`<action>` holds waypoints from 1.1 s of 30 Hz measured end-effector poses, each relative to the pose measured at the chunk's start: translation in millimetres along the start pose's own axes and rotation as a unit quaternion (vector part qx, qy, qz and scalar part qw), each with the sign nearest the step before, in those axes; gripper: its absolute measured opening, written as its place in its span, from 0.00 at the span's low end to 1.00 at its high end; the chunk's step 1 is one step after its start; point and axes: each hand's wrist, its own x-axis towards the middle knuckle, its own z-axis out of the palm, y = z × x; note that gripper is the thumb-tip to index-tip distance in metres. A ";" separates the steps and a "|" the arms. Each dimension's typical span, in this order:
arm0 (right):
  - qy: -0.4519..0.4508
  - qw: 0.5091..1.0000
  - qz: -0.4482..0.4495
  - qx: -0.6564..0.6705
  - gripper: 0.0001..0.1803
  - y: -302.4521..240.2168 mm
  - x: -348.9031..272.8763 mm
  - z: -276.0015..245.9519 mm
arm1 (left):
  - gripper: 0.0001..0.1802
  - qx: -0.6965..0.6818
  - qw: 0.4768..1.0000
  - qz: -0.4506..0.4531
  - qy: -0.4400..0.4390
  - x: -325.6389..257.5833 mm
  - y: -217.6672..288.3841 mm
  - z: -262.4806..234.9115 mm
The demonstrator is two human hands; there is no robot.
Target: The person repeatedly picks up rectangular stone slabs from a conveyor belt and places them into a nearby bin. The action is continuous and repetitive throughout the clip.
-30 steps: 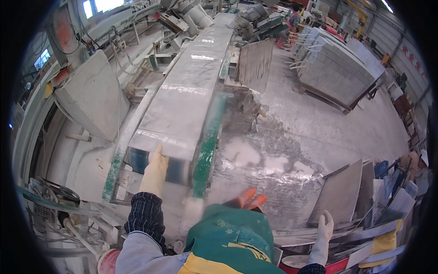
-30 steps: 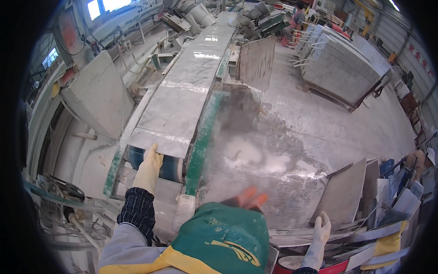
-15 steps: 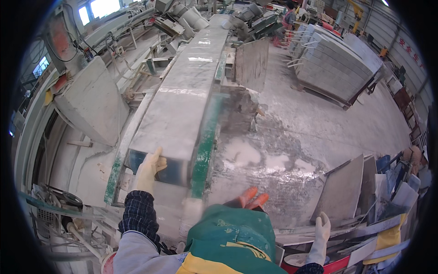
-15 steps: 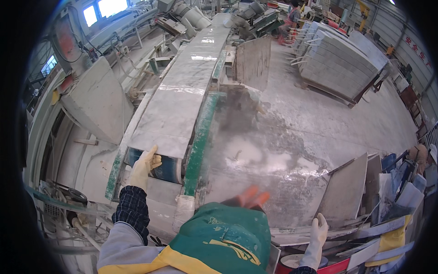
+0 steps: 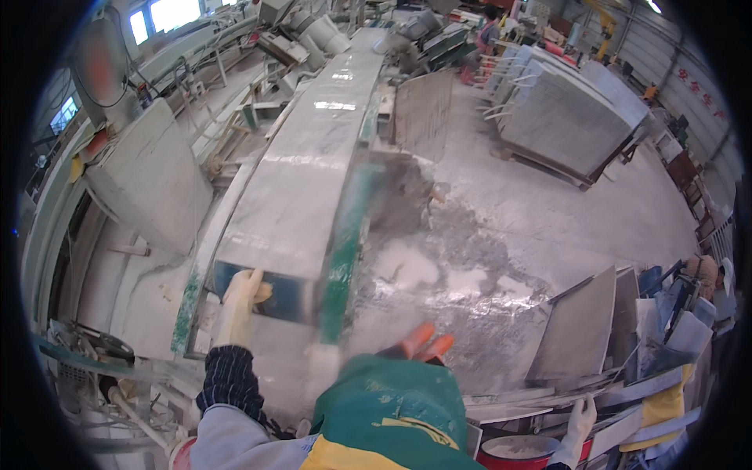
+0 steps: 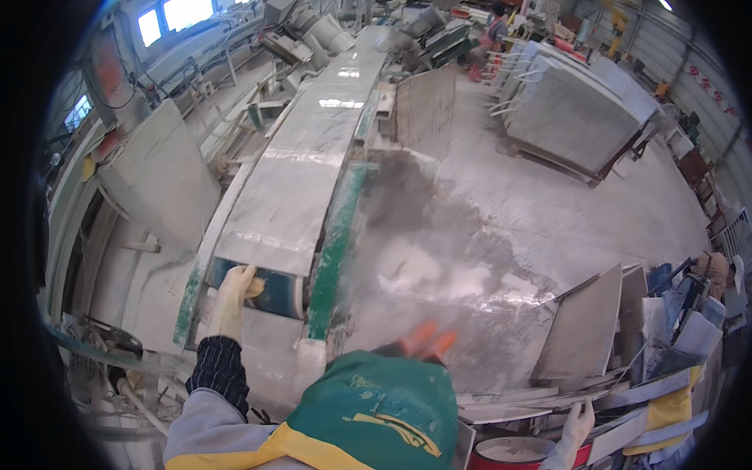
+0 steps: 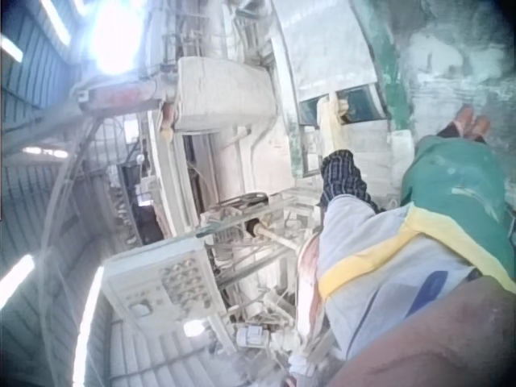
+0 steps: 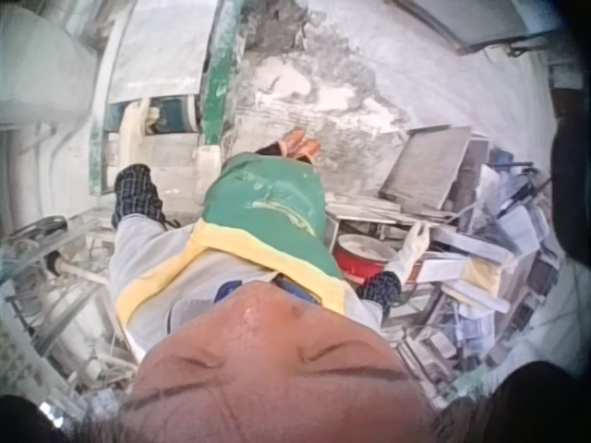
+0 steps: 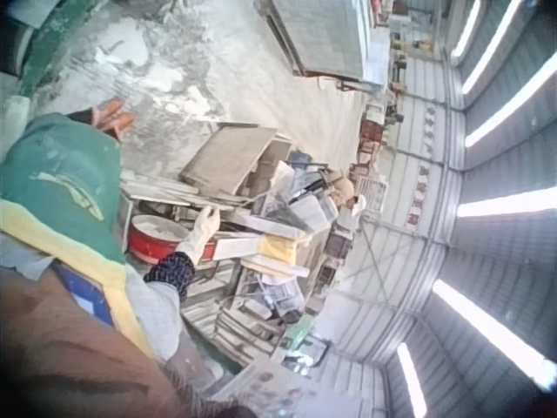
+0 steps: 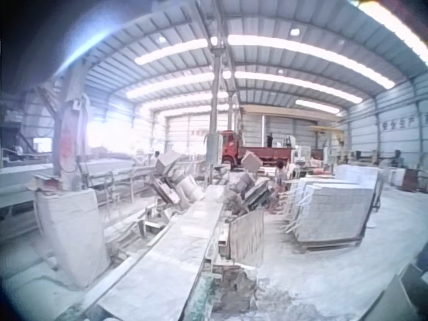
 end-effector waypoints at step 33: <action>0.299 0.897 0.175 -0.275 0.20 85.5 -39.3 -38.6 | 0.37 0.479 0.830 0.280 0.059 16.6 55.2 98.0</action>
